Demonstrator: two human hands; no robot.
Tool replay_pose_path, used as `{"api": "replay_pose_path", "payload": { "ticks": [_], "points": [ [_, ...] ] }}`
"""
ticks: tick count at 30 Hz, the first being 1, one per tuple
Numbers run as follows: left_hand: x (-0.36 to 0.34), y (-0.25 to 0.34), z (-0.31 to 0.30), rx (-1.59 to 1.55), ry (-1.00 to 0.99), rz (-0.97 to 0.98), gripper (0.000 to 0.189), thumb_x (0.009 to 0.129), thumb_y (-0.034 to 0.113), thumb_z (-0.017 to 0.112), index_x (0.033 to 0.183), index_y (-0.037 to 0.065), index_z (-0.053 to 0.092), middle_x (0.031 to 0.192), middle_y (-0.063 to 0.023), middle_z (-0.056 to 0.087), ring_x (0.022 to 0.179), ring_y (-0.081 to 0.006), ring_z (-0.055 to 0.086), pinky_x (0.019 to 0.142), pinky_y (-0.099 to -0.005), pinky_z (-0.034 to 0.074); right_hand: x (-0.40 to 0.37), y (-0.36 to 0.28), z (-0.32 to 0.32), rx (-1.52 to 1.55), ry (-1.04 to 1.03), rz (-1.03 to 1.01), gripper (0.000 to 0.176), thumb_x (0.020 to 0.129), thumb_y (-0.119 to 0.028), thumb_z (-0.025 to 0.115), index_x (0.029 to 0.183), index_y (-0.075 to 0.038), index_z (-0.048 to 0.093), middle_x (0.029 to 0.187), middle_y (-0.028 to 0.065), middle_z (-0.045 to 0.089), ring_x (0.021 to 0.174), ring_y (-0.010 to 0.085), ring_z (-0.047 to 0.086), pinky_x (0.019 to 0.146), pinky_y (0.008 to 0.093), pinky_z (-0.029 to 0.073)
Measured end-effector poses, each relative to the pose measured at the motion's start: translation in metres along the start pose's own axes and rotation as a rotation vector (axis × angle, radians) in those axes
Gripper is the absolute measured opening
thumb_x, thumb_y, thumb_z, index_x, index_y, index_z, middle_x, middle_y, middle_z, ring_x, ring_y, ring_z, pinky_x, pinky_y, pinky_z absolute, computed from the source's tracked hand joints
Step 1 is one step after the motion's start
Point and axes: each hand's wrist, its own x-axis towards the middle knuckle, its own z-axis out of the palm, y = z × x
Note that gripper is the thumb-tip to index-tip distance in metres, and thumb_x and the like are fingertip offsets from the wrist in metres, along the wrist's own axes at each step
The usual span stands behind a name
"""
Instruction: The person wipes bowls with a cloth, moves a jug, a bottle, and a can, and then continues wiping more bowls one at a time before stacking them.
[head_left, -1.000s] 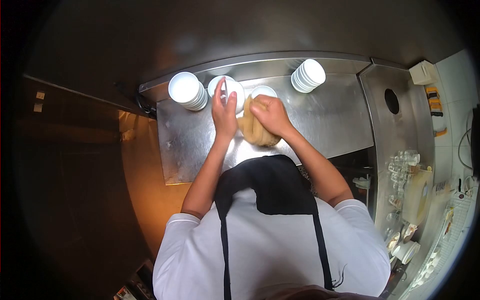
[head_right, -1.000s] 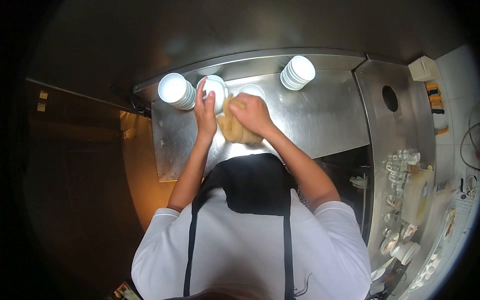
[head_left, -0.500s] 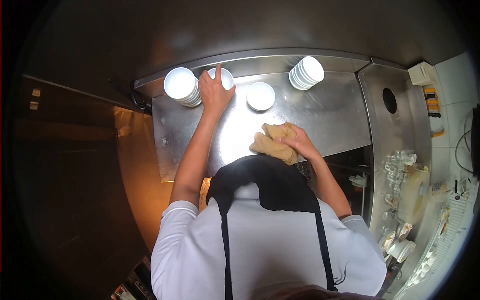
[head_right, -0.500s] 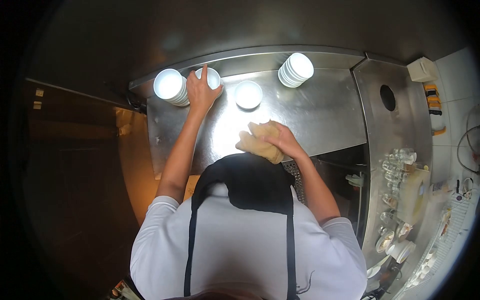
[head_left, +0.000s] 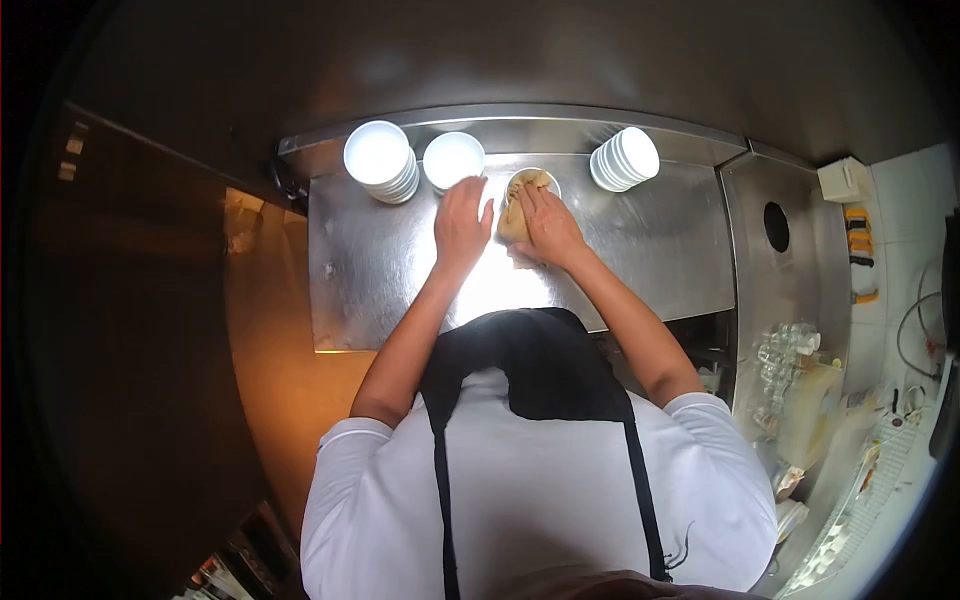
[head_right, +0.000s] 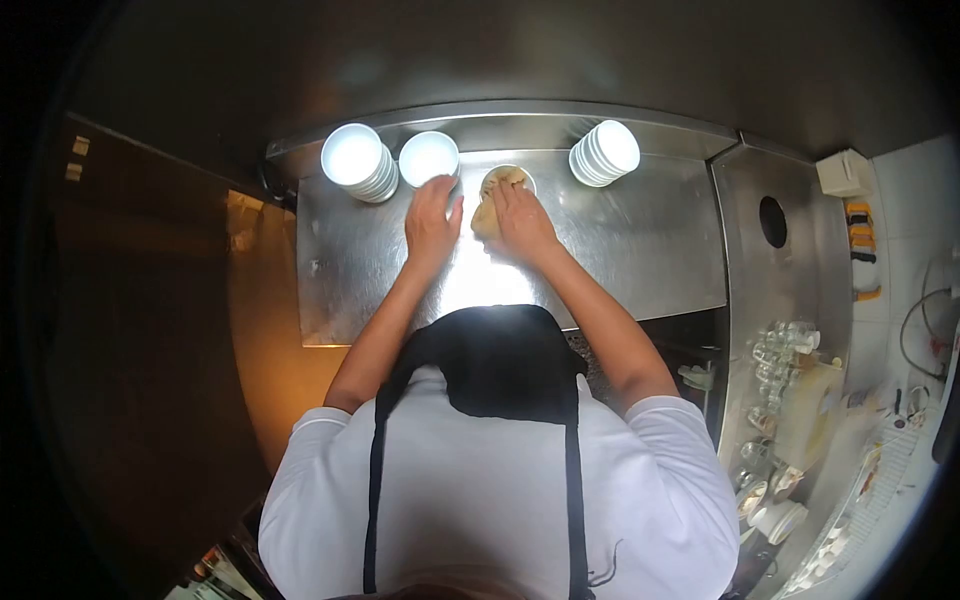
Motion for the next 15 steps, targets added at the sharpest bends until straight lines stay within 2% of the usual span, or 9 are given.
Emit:
{"api": "replay_pose_path", "payload": {
  "ticks": [2,5,6,8,11,15],
  "points": [
    [-0.023,-0.001,0.007,-0.106,-0.109,-0.072,0.054,0.091,0.012,0.072,0.142,0.002,0.057,0.133,-0.0206,0.064,0.123,-0.0373,0.061,0.107,-0.0455,0.048,0.012,0.001,-0.003,0.046,-0.112,0.035,0.084,0.070,-0.041,0.087,0.137,0.001,0.058,0.151,0.0224,0.050,0.141,0.0417,0.047,0.108,0.0469,0.049],
    [-0.041,-0.010,0.028,-0.140,-0.178,-0.138,0.056,0.091,0.012,0.071,0.144,0.003,0.055,0.135,-0.0215,0.063,0.126,-0.0363,0.060,0.108,-0.0450,0.048,0.027,0.015,0.003,0.099,-0.065,-0.030,0.070,0.066,-0.038,0.089,0.122,-0.003,0.066,0.131,0.0204,0.065,0.119,0.0390,0.061,0.097,0.0472,0.054],
    [-0.042,-0.013,0.033,-0.191,-0.219,-0.197,0.058,0.092,0.010,0.069,0.147,0.003,0.053,0.137,-0.0208,0.062,0.128,-0.0370,0.059,0.109,-0.0458,0.047,0.033,0.014,-0.002,0.139,-0.168,0.015,0.066,0.066,-0.039,0.089,0.118,-0.003,0.068,0.125,0.0206,0.067,0.115,0.0394,0.063,0.095,0.0474,0.054],
    [-0.045,-0.019,0.043,-0.217,-0.196,-0.183,0.058,0.089,0.008,0.071,0.144,0.000,0.054,0.134,-0.0214,0.063,0.125,-0.0384,0.060,0.106,-0.0457,0.049,0.042,0.011,-0.011,0.220,-0.375,0.109,0.060,0.066,-0.042,0.088,0.110,-0.004,0.071,0.114,0.0212,0.070,0.107,0.0404,0.066,0.091,0.0477,0.055],
    [-0.044,-0.028,0.057,-0.237,-0.229,-0.183,0.061,0.086,0.006,0.071,0.145,0.000,0.053,0.133,-0.0223,0.062,0.124,-0.0396,0.059,0.105,-0.0461,0.049,0.049,-0.008,-0.036,0.124,-0.506,0.103,0.058,0.068,-0.046,0.086,0.103,-0.003,0.071,0.104,0.0220,0.072,0.099,0.0418,0.068,0.088,0.0473,0.054],
    [-0.038,-0.025,0.038,-0.321,-0.378,-0.201,0.075,0.085,0.013,0.075,0.153,0.003,0.045,0.148,-0.0204,0.054,0.136,-0.0375,0.054,0.113,-0.0450,0.045,0.034,-0.011,-0.051,0.186,-0.332,-0.100,0.052,0.070,-0.043,0.082,0.102,-0.004,0.070,0.103,0.0194,0.071,0.100,0.0397,0.067,0.087,0.0473,0.054]
  ]
}}
